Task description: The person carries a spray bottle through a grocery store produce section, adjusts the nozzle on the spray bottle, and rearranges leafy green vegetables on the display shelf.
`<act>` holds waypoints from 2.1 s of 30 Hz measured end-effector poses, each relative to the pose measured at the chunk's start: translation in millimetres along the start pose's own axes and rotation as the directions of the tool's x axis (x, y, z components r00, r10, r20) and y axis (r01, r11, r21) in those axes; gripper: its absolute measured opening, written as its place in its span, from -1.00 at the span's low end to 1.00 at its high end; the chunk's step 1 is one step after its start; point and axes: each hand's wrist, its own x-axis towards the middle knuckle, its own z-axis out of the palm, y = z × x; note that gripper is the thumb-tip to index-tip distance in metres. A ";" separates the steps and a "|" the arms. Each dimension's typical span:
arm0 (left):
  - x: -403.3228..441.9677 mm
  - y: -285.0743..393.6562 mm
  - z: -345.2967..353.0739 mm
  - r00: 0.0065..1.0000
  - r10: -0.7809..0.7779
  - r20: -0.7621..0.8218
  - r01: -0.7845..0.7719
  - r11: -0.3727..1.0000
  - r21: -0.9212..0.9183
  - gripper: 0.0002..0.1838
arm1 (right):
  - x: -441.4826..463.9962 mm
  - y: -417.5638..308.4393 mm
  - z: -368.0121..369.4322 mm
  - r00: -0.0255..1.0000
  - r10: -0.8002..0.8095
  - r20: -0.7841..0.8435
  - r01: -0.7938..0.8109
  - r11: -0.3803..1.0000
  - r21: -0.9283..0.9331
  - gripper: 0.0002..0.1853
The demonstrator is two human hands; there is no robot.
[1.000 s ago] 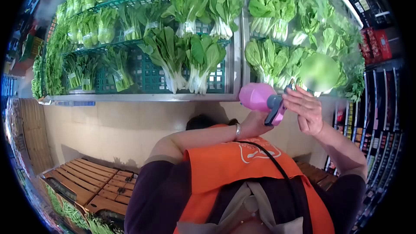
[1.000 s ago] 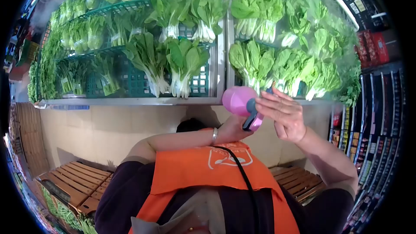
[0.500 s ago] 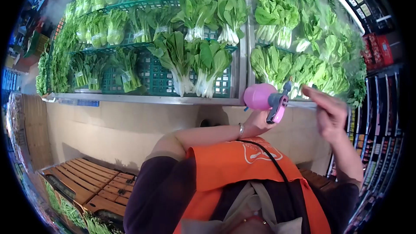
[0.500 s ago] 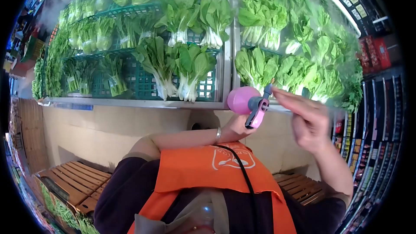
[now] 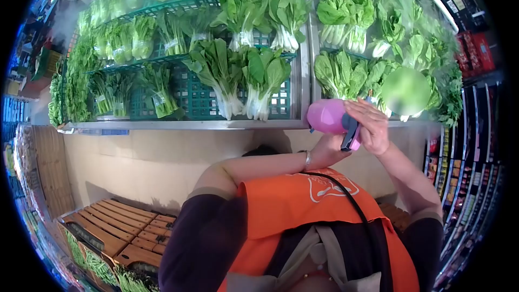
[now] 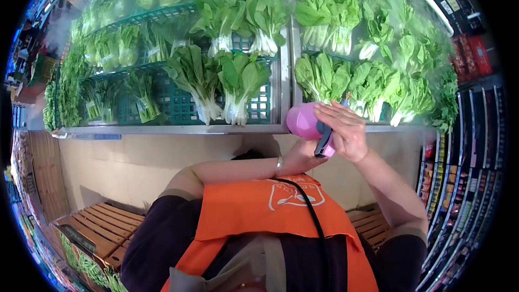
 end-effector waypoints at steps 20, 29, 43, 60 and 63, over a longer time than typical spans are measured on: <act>-6.6 43.1 -43.9 0.840 -0.445 0.311 0.335 0.876 0.348 -0.56 | -107.0 -35.0 56.6 0.418 0.908 0.022 -0.212 0.074 0.974 -0.59; -129.7 -15.1 -156.0 0.663 -0.733 -0.151 0.726 0.581 0.367 -0.74 | -156.8 -36.2 21.5 0.253 0.965 -0.061 -0.303 0.139 0.943 -0.58; -118.5 -24.6 -129.0 0.585 -0.808 -0.068 0.773 0.531 0.347 -0.79 | -203.1 -16.8 -17.9 0.116 0.976 -0.184 -0.375 0.215 0.902 -0.66; -129.3 -35.0 -129.1 0.614 -0.783 -0.096 0.755 0.548 0.360 -0.77 | -149.0 -11.4 -13.3 0.343 0.936 0.077 -0.454 0.093 0.886 -0.64; -140.8 -34.7 -131.9 0.598 -0.789 -0.141 0.786 0.542 0.297 -0.76 | -143.5 -5.0 -7.6 0.356 0.927 0.120 -0.470 0.067 0.880 -0.65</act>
